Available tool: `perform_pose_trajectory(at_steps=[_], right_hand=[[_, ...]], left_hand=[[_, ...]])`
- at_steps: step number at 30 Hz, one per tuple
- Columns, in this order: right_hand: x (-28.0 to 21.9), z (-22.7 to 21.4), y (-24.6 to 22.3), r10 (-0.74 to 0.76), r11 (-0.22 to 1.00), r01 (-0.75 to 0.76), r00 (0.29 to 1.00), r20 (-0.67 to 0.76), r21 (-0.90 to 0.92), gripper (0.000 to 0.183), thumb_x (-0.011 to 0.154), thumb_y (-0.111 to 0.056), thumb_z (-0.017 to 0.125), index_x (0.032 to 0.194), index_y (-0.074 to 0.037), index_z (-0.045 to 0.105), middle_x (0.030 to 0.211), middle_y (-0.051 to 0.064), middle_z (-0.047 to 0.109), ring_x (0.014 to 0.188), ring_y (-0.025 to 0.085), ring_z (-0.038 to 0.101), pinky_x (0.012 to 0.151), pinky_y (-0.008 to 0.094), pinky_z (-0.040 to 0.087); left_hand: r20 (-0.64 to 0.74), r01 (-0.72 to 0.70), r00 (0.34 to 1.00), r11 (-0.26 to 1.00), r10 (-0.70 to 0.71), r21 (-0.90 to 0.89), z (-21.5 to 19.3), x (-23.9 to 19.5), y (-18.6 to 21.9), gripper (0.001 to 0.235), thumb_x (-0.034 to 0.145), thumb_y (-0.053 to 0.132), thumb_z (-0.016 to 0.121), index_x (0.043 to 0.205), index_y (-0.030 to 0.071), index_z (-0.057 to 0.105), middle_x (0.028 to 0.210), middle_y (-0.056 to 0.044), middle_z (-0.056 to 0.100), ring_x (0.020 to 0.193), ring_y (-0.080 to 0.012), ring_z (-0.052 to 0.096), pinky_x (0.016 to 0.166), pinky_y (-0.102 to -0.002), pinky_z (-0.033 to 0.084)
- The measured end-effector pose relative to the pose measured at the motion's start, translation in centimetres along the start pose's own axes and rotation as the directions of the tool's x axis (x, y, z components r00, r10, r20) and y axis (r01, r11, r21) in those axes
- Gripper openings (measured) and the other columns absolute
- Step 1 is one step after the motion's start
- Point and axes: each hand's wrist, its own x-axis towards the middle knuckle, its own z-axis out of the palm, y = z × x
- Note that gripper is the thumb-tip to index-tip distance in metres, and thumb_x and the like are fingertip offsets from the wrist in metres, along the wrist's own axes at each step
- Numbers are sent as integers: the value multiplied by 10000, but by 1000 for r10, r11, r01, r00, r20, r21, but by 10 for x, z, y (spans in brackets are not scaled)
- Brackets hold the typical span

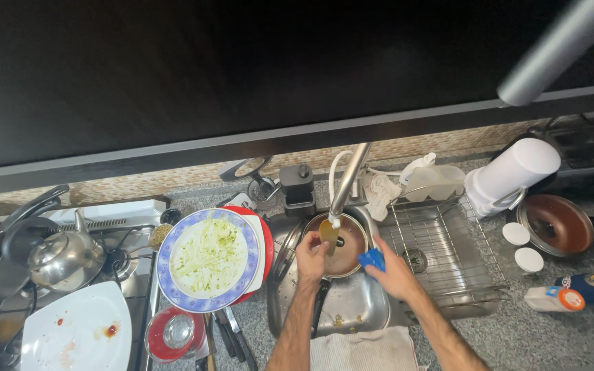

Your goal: Washing and rinsing kitchen items including plates, a pot, and utensils in a kitchen sink.

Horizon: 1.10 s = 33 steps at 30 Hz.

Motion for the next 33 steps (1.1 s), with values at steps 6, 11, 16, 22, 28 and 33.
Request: perform_pose_trajectory(at_steps=[6, 11, 16, 22, 28, 33], right_hand=[[-87, 19, 19, 44, 991, -47, 999, 26, 128, 844, 798, -183, 772, 1537, -182, 363, 1182, 156, 737, 1071, 256, 738, 968, 379, 551], [-113, 20, 31, 50, 983, -49, 999, -5, 175, 834, 802, -179, 770, 1531, -187, 367, 1131, 138, 750, 1010, 229, 748, 924, 362, 567], [-133, 2, 10, 105, 969, -110, 994, 36, 222, 806, 808, -199, 759, 1523, -204, 388, 1116, 129, 773, 992, 231, 760, 927, 362, 576], [-153, 0, 21, 48, 974, -44, 999, -15, 222, 800, 833, -190, 769, 1533, -192, 382, 1257, 145, 711, 1154, 248, 699, 1016, 370, 520], [-161, 15, 78, 35, 966, -27, 999, -27, 258, 814, 826, -157, 793, 1526, -152, 377, 1307, 163, 665, 1232, 257, 655, 1055, 378, 475], [-162, 25, 113, 55, 923, -51, 998, 1, 381, 688, 851, -170, 784, 1467, -125, 481, 1212, 122, 718, 1088, 216, 691, 964, 361, 543]], left_hand=[[-57, -74, 995, 975, 88, 209, 9, -7, 17, 178, 847, -42, 716, 1019, -12, 685, 954, -72, 715, 899, -152, 681, 826, -311, 558], [-79, -91, 988, 925, 129, 369, 35, -15, 9, 179, 821, 8, 750, 993, -2, 701, 900, -80, 724, 847, -169, 706, 771, -320, 601], [-61, -144, 980, 886, 190, 441, 115, -13, 86, 125, 834, 66, 768, 952, 32, 747, 815, -88, 761, 741, -172, 718, 728, -324, 559], [-5, -395, 908, 861, 418, 320, 223, 68, 128, 163, 821, 62, 775, 967, -2, 737, 809, -111, 754, 735, -187, 717, 723, -332, 574], [83, -368, 928, 864, 362, 343, 277, 115, 94, 183, 839, 55, 731, 1014, 8, 751, 855, -134, 770, 782, -213, 749, 752, -342, 589], [78, -296, 953, 856, 292, 423, 249, 64, 55, 262, 867, 94, 702, 1109, -1, 733, 973, -160, 775, 884, -243, 766, 817, -357, 587]])
